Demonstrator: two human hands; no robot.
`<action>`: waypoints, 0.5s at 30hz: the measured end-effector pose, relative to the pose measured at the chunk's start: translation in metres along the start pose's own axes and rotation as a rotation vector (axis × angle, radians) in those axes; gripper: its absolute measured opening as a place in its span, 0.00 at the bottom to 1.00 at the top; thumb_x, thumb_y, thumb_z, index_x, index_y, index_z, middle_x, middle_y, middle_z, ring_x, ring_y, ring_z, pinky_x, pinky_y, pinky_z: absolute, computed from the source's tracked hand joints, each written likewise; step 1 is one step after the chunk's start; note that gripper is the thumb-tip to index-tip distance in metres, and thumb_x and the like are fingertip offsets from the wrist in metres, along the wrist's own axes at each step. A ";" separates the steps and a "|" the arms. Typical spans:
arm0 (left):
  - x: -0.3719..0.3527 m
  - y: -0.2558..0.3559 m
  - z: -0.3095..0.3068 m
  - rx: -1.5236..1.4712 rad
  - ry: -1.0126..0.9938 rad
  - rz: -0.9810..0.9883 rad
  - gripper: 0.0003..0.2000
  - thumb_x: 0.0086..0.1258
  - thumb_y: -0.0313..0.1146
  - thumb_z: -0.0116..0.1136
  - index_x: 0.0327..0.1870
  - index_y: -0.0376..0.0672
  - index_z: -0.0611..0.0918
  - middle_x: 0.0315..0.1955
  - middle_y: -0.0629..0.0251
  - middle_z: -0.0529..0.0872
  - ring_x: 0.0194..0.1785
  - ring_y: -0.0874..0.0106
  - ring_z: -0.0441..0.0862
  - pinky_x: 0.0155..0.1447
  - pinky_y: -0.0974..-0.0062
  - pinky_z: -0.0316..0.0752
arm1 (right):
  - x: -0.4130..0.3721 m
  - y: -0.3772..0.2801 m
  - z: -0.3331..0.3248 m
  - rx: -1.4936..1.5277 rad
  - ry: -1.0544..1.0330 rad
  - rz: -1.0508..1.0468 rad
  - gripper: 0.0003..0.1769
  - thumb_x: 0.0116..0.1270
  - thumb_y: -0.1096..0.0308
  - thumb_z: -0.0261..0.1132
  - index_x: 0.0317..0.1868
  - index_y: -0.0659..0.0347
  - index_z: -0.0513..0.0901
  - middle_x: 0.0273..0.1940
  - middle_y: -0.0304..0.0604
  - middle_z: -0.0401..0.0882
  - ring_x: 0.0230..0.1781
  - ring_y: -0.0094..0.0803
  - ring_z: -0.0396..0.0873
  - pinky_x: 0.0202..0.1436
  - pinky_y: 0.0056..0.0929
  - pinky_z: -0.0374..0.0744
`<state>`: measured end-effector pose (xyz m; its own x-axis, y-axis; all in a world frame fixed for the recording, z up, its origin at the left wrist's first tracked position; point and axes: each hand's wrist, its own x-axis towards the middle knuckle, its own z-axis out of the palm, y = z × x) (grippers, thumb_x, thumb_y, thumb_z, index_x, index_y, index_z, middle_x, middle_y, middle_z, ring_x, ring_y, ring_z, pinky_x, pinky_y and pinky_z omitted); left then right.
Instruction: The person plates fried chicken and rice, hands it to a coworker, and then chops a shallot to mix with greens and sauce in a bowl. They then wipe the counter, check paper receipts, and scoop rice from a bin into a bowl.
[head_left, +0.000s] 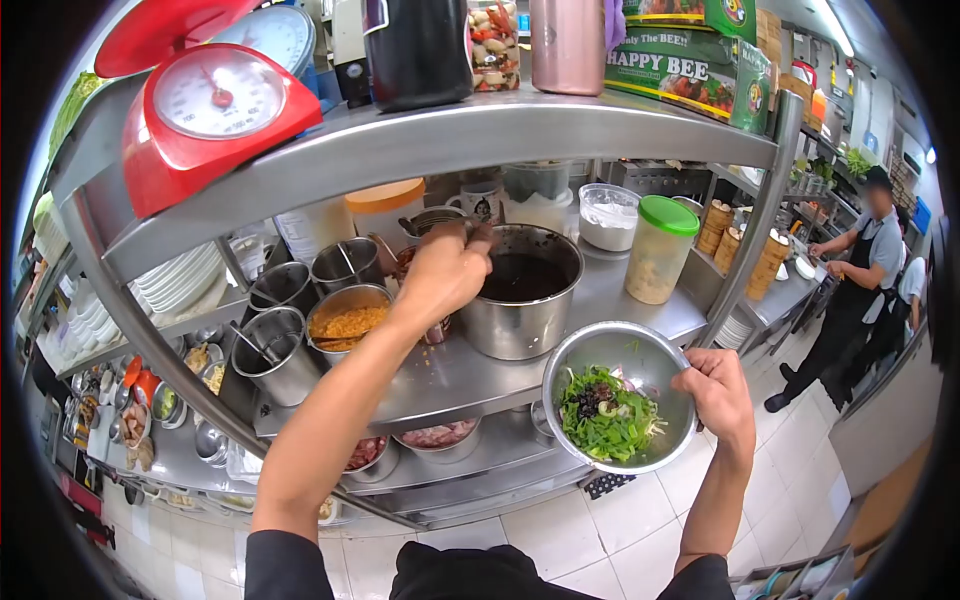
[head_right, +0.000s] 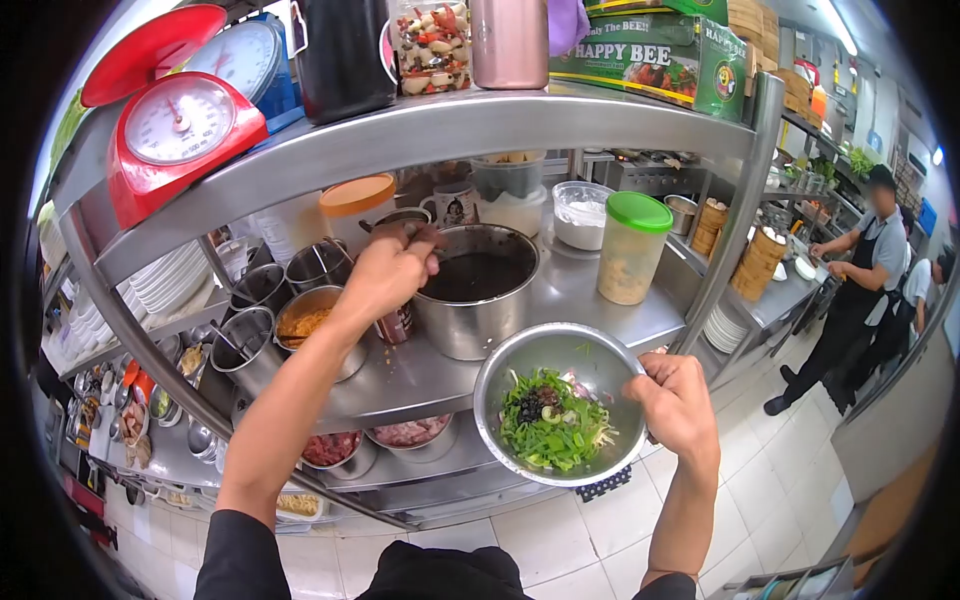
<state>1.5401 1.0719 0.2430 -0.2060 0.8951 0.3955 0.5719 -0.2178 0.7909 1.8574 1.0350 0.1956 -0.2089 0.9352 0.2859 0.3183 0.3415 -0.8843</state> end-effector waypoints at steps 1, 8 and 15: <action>-0.004 0.007 -0.004 0.084 -0.033 0.036 0.12 0.62 0.33 0.48 0.34 0.34 0.82 0.21 0.58 0.82 0.29 0.68 0.80 0.38 0.71 0.73 | 0.001 0.002 -0.001 0.002 0.010 -0.010 0.06 0.46 0.76 0.56 0.17 0.72 0.74 0.13 0.30 0.63 0.14 0.14 0.57 0.16 0.21 0.55; -0.021 0.015 -0.011 -0.405 -0.112 -0.294 0.10 0.66 0.30 0.47 0.34 0.30 0.77 0.19 0.61 0.77 0.17 0.78 0.70 0.16 0.80 0.63 | 0.011 -0.006 -0.001 -0.027 -0.002 0.060 0.06 0.46 0.76 0.56 0.18 0.72 0.75 0.11 0.34 0.66 0.08 0.17 0.59 0.11 0.22 0.58; -0.036 -0.003 -0.016 -0.761 0.079 -0.359 0.10 0.65 0.29 0.46 0.35 0.28 0.74 0.20 0.56 0.77 0.16 0.75 0.72 0.15 0.78 0.66 | 0.022 -0.016 -0.001 0.011 0.005 0.088 0.09 0.49 0.76 0.55 0.18 0.73 0.75 0.10 0.38 0.67 0.05 0.21 0.62 0.08 0.23 0.61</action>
<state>1.5328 1.0335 0.2338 -0.3439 0.9364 0.0696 -0.2239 -0.1537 0.9624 1.8490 1.0500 0.2162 -0.1761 0.9621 0.2084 0.3255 0.2567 -0.9100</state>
